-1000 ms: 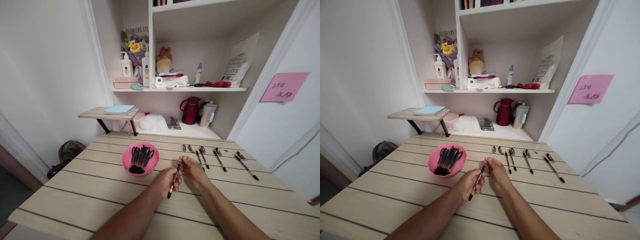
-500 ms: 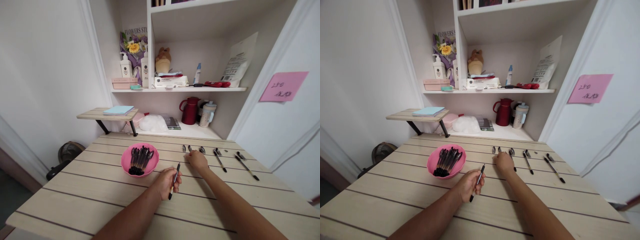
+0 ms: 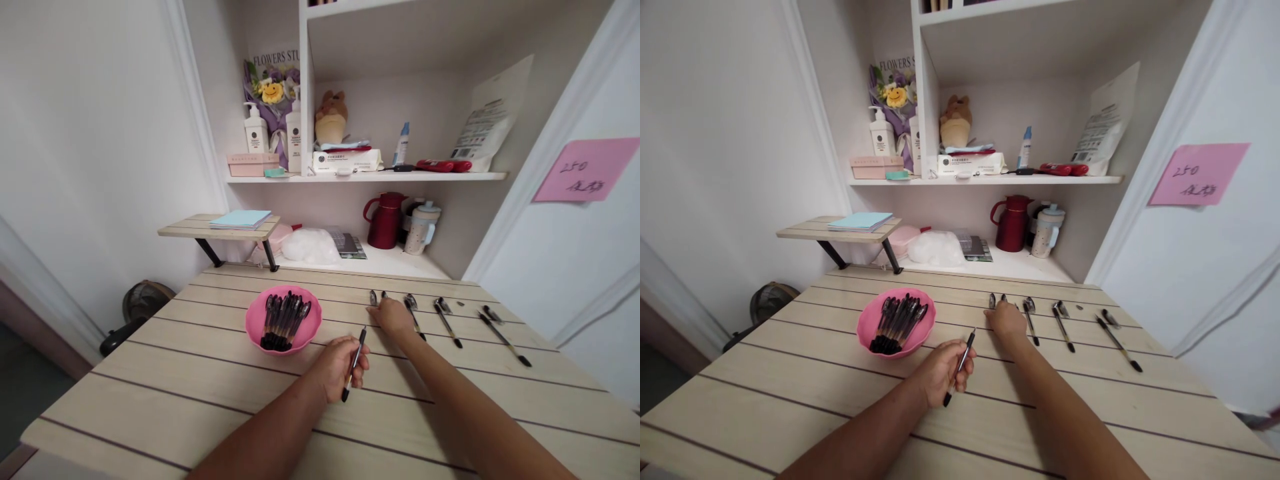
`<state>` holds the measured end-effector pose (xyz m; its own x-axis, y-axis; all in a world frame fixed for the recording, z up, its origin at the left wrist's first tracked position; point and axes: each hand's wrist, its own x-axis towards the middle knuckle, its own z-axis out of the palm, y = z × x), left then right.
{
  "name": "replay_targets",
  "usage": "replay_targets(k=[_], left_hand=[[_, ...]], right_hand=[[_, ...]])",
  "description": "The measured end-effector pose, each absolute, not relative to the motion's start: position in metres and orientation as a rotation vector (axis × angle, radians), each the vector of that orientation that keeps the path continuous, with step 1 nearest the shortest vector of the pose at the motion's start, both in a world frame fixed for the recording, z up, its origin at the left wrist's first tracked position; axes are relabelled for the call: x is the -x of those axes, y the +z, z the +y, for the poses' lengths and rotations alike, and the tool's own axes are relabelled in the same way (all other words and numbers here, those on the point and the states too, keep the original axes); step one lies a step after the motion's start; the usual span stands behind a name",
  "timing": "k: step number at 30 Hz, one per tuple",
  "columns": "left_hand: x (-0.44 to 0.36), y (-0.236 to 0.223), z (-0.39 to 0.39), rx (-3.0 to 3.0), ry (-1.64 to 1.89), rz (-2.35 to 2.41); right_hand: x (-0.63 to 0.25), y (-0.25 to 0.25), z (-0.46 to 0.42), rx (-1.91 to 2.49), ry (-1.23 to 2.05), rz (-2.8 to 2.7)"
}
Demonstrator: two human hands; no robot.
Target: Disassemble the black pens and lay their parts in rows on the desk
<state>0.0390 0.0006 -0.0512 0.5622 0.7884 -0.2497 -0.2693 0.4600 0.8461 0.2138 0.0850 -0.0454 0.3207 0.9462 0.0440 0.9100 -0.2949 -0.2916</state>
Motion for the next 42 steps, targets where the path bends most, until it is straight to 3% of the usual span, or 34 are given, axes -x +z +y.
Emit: replay_targets(k=[16,19,22,25,33,42], left_hand=[[-0.039,-0.050,-0.002,-0.739,0.725,0.626],[-0.040,-0.051,-0.001,-0.649,0.815,0.539],[-0.042,-0.054,0.001,-0.571,0.931,0.497],[-0.044,-0.057,0.003,-0.551,0.971,0.506],[-0.044,-0.053,-0.002,-0.598,0.927,0.517],[-0.042,-0.049,-0.003,-0.854,0.855,0.674]], right_hand=[[-0.219,-0.037,0.051,2.190,0.210,-1.685],[-0.213,-0.036,0.026,2.027,0.451,-1.694],[-0.196,-0.040,-0.005,1.674,1.059,-1.508],[-0.179,-0.047,-0.029,1.421,1.224,-1.401],[-0.177,-0.051,-0.032,1.425,1.029,-1.405],[-0.229,-0.044,0.001,2.197,0.246,-1.707]])
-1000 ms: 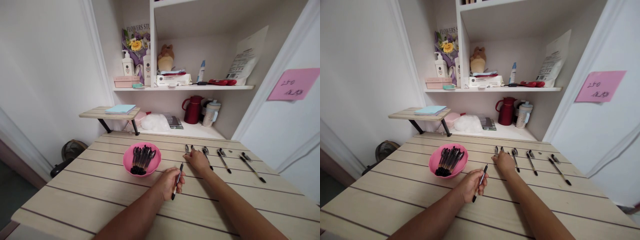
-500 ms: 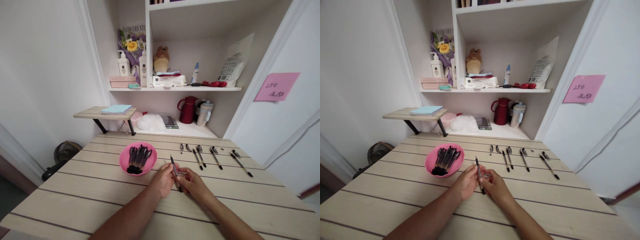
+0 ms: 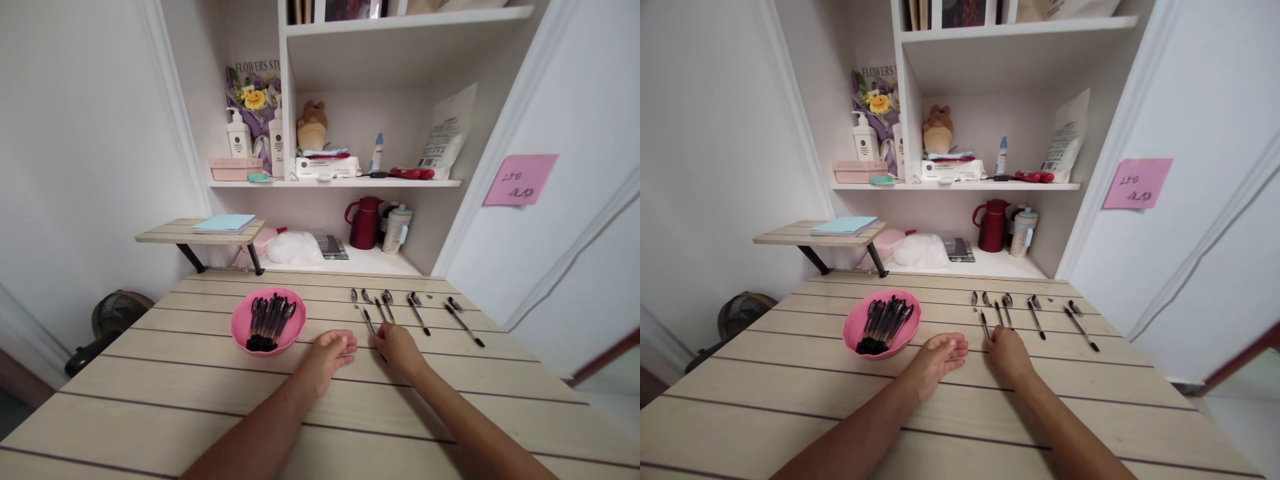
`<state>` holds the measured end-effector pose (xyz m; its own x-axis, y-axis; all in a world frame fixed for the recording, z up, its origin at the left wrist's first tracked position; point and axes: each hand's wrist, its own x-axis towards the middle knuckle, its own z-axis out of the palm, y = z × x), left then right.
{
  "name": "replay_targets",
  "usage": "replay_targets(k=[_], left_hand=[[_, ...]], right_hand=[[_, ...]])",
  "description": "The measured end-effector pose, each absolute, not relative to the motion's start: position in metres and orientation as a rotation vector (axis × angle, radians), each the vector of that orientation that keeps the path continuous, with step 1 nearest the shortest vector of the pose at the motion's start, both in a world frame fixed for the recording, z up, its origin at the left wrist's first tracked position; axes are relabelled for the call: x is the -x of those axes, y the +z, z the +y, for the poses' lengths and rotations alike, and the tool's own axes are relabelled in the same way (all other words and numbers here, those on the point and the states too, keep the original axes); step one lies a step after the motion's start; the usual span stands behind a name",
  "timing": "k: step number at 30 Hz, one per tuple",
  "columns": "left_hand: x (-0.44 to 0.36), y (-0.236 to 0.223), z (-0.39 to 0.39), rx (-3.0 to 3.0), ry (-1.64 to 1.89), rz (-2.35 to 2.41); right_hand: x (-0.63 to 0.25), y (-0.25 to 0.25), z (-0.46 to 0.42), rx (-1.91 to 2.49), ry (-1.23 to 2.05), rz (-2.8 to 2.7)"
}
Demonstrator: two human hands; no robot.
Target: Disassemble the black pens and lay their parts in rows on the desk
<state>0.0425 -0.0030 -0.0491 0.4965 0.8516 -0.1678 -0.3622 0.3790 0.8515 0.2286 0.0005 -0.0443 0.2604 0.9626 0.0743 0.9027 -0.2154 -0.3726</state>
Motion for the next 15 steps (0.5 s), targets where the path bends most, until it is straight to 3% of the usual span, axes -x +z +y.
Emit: replay_targets(k=[10,15], left_hand=[[-0.020,0.008,0.032,-1.907,0.888,1.196],[0.018,0.037,0.044,-2.188,0.696,1.702]], right_hand=[[-0.222,-0.040,0.016,2.257,0.217,-1.724],[-0.221,-0.037,0.015,2.243,0.230,-1.747]])
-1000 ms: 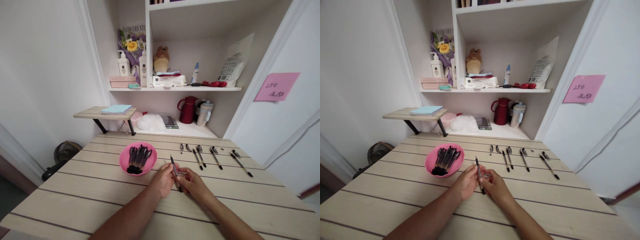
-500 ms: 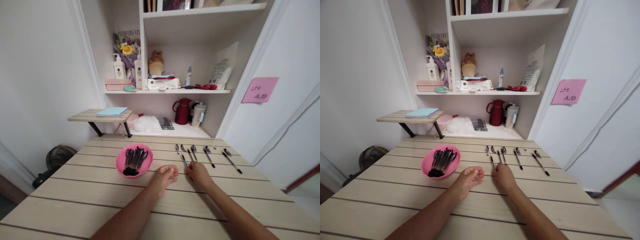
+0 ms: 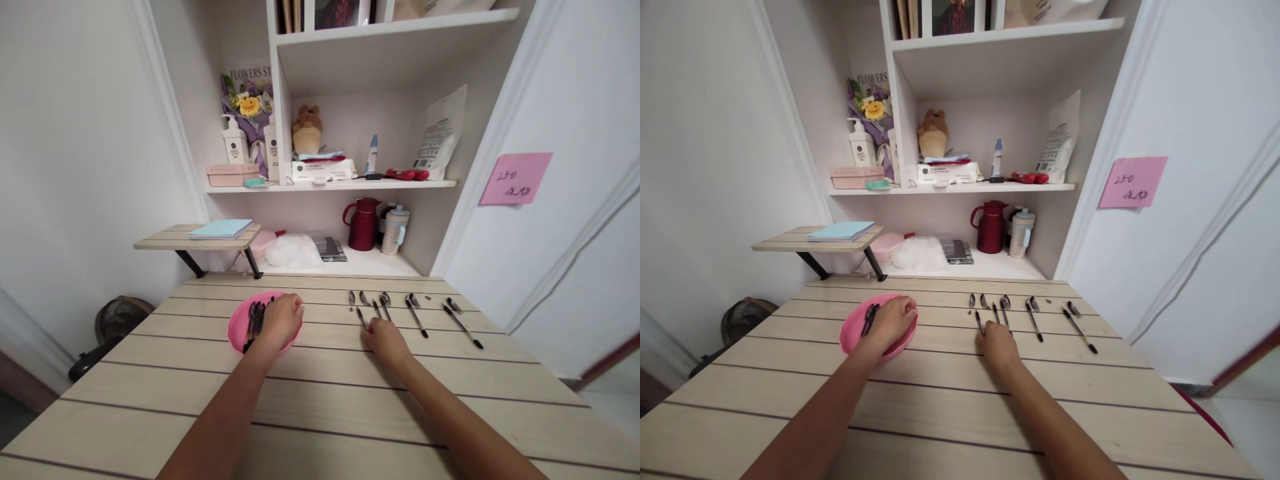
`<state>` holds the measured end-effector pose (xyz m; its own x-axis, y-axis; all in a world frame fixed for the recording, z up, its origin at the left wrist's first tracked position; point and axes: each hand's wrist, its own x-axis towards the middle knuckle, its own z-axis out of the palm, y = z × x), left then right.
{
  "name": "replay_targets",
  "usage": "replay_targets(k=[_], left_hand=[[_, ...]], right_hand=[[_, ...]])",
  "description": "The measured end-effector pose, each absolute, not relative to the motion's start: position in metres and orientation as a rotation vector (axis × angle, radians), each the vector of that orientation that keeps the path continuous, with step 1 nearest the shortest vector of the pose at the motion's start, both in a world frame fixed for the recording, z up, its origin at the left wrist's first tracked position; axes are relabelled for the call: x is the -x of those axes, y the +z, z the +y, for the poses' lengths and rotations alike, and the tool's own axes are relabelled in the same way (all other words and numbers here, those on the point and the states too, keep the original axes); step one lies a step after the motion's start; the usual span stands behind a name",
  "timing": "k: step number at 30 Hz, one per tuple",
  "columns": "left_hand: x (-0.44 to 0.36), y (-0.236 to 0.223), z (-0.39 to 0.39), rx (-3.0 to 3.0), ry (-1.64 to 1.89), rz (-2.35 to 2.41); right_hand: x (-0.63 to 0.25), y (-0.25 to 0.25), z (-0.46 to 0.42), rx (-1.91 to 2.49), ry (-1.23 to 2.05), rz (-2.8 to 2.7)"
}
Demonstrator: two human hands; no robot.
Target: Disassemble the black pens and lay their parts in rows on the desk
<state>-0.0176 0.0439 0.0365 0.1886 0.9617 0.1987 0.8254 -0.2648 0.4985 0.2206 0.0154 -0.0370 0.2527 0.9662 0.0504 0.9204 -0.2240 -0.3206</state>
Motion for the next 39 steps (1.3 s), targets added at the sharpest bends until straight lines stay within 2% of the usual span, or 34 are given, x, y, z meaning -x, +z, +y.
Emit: replay_targets(k=[10,15,26,30,35,39], left_hand=[[0.057,0.021,0.051,-2.016,0.460,2.098],[0.059,0.019,0.053,-2.009,0.453,2.102],[0.038,0.015,0.045,-2.021,0.512,2.059],[0.034,0.024,0.035,-2.051,0.624,1.918],[-0.001,0.009,0.006,-1.618,0.870,1.211],[-0.023,-0.015,-0.015,-1.418,0.889,1.080]], right_hand=[[-0.224,-0.036,0.006,2.210,0.189,-1.769],[-0.227,-0.038,-0.004,2.125,0.173,-1.789],[-0.191,-0.040,-0.024,1.828,0.390,-1.832],[-0.178,-0.033,-0.028,1.631,0.658,-1.644],[-0.157,-0.013,-0.026,1.242,1.185,-1.119],[-0.144,-0.012,-0.023,1.070,1.207,-0.928]])
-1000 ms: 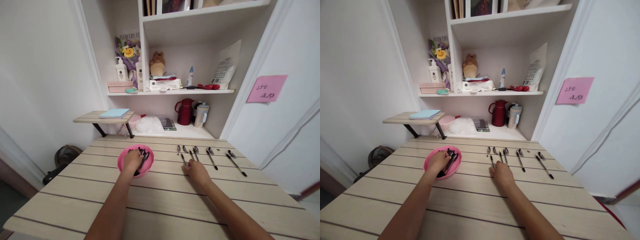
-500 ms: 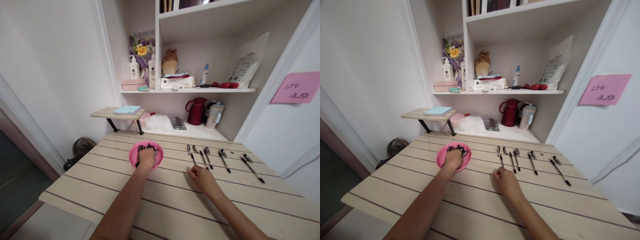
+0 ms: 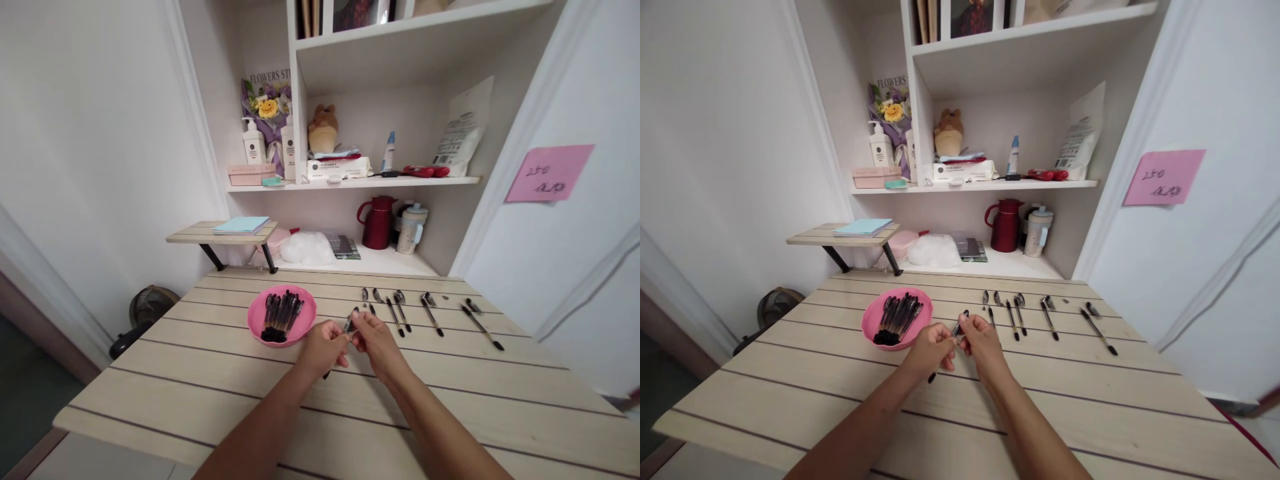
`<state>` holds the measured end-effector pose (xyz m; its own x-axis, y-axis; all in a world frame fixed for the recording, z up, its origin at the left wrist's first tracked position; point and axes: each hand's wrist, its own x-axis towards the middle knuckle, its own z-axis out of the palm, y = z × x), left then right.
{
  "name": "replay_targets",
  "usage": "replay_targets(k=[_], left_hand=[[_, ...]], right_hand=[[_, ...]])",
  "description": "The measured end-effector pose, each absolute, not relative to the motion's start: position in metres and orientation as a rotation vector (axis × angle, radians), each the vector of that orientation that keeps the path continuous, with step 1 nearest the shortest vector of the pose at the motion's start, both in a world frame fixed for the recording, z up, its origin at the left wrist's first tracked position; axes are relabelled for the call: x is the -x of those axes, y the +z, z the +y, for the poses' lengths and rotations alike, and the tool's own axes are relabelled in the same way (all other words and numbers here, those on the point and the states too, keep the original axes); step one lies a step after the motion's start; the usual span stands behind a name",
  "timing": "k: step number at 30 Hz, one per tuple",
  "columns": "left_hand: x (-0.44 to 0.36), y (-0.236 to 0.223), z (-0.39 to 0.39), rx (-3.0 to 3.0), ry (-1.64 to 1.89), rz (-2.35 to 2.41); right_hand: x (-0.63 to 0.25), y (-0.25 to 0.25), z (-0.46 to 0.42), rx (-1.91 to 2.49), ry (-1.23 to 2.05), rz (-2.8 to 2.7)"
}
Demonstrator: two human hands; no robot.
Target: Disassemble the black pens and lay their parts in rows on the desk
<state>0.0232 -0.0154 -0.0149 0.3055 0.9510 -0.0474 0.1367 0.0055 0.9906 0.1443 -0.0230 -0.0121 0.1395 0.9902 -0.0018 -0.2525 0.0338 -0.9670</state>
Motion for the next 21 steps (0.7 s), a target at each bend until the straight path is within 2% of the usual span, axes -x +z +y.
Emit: replay_targets(k=[8,21], left_hand=[[-0.020,-0.035,-0.023,-1.320,0.874,1.024],[-0.023,-0.035,-0.025,-1.094,0.782,0.867]], right_hand=[[-0.135,-0.041,-0.019,1.058,1.182,-0.854],[-0.144,-0.041,-0.016,1.003,1.128,-0.713]])
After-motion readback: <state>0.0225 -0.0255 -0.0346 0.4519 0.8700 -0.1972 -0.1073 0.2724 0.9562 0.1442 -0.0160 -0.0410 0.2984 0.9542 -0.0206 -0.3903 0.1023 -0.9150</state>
